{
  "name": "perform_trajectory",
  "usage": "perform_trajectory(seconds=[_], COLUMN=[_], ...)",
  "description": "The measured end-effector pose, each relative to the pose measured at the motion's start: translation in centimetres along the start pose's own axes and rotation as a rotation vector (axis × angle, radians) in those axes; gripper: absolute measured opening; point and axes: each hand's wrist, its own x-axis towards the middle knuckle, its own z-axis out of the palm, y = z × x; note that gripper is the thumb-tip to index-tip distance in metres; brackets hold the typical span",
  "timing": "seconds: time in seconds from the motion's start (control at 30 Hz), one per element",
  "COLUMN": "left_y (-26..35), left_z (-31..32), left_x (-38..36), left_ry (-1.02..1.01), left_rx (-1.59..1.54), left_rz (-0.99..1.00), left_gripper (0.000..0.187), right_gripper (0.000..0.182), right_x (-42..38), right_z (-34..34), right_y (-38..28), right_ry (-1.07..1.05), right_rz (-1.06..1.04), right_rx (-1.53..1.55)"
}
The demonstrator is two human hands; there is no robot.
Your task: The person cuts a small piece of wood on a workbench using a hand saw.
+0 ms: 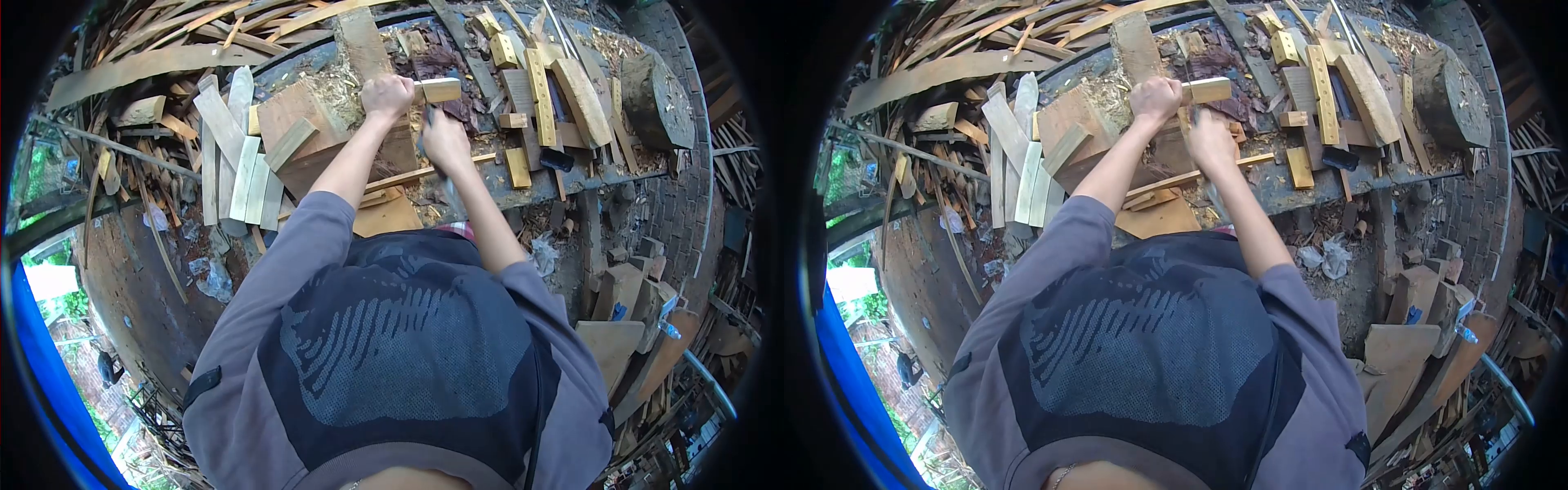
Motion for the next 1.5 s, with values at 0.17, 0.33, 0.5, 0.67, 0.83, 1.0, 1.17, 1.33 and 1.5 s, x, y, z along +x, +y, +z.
perform_trajectory(seconds=[0.17, 0.33, 0.5, 0.67, 0.83, 1.0, 1.17, 1.33, 1.5], left_y=[-0.4, -0.6, -0.1, -0.4, -0.3, -0.5, -0.6, -0.7, -0.7], left_z=[0.0, 0.7, -0.3, 0.4, -0.3, 0.3, 0.1, 0.5, -0.1], left_x=[-0.2, -0.1, -0.4, -0.3, 0.0, -0.3, -0.1, -0.5, 0.0], left_ry=[0.129, 0.100, 0.114, 0.066, 0.035, 0.082, 0.111, 0.145, 0.149], left_rx=[0.025, -0.001, 0.007, -0.018, 0.010, -0.006, -0.001, 0.004, 0.017], left_rz=[0.144, 0.051, 0.007, 0.079, 0.055, 0.105, 0.058, 0.118, 0.064], left_gripper=[0.039, 0.038, 0.039, 0.040, 0.040, 0.040, 0.038, 0.039, 0.039], right_gripper=[0.034, 0.033, 0.031, 0.036, 0.035, 0.028, 0.027, 0.030, 0.028], right_x=[-6.0, 1.4, -6.8, 2.0, -7.0, 0.7, -6.4, 0.8, -7.1], right_z=[-2.2, 1.9, -1.3, 0.6, -0.9, 0.5, -0.1, 0.8, -0.3], right_y=[1.0, 1.0, 1.3, -0.1, 1.7, 0.8, 1.4, 1.1, 2.0], right_ry=[-0.058, 0.061, -0.042, 0.030, -0.025, 0.052, 0.042, 0.037, 0.002], right_rz=[0.026, -0.041, 0.014, -0.026, -0.007, -0.061, -0.045, -0.076, -0.020], right_rx=[0.048, 0.028, 0.013, -0.012, 0.068, 0.032, 0.093, 0.064, 0.127])
